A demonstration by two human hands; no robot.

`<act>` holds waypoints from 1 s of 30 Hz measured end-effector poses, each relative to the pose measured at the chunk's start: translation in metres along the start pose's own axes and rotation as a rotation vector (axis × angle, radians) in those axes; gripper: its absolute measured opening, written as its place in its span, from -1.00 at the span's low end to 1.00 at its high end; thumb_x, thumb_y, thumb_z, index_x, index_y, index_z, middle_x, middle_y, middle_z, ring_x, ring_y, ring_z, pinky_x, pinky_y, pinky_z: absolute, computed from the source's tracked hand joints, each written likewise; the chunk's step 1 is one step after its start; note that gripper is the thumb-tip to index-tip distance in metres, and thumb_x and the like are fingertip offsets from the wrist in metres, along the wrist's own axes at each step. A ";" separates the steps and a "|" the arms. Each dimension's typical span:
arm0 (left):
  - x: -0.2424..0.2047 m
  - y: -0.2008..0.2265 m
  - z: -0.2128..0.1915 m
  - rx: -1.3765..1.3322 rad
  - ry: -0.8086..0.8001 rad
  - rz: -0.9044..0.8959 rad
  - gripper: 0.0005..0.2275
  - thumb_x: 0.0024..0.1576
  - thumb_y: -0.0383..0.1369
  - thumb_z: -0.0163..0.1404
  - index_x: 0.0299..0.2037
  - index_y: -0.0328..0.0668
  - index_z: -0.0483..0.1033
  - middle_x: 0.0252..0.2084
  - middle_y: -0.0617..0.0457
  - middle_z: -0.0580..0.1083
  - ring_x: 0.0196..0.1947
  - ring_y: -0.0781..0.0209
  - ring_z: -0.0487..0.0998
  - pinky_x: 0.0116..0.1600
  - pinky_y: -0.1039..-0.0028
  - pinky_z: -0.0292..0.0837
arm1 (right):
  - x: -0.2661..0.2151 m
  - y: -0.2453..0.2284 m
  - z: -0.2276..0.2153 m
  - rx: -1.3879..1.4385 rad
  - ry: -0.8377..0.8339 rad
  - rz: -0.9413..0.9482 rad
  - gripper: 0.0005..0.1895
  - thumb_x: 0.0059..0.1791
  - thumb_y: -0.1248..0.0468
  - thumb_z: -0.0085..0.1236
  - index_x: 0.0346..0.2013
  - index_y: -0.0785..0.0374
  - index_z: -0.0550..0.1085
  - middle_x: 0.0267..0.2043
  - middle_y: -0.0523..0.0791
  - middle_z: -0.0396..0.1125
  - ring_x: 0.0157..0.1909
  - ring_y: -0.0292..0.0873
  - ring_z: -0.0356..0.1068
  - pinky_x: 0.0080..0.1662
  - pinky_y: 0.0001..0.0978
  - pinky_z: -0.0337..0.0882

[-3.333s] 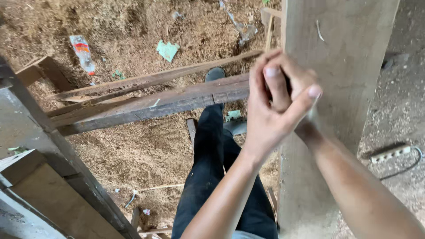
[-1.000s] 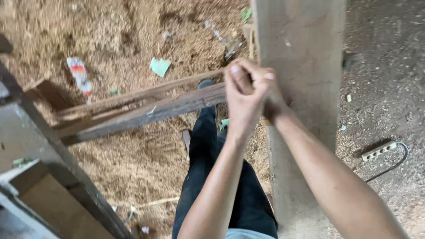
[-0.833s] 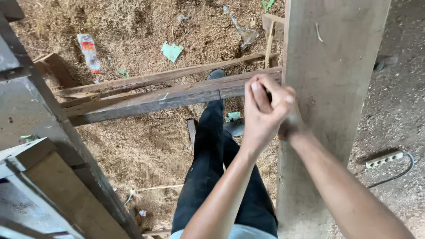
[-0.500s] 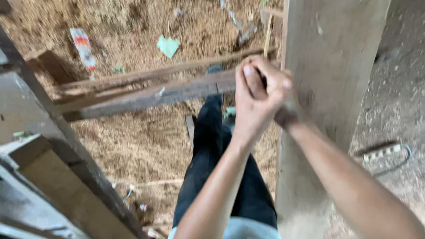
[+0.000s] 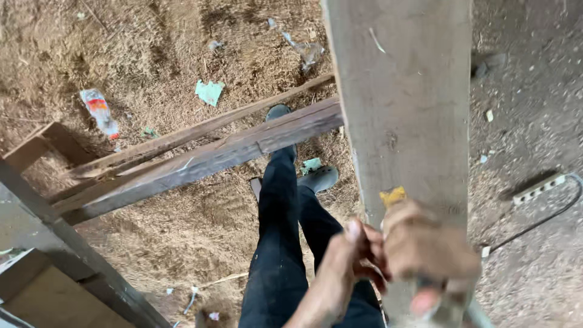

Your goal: The person uses a chisel to scrape and carve the surface of a wooden plank while it rests on a wooden frame.

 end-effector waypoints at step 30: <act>-0.005 -0.060 -0.034 0.288 0.179 -0.180 -0.76 0.40 -0.28 -0.33 0.12 -0.21 0.27 -0.21 -0.10 0.51 -0.19 0.20 0.53 -0.03 0.49 0.48 | -0.191 0.104 0.015 -0.453 0.355 0.881 -0.48 -0.04 0.34 0.10 0.24 0.26 0.37 -0.04 0.24 0.43 -0.03 0.28 0.51 -0.16 -0.10 0.54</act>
Point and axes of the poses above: each hand's wrist, its own x-axis towards the middle knuckle, its own z-axis out of the palm, y = z × x, the point moved 10 cm from there along x, towards the middle knuckle
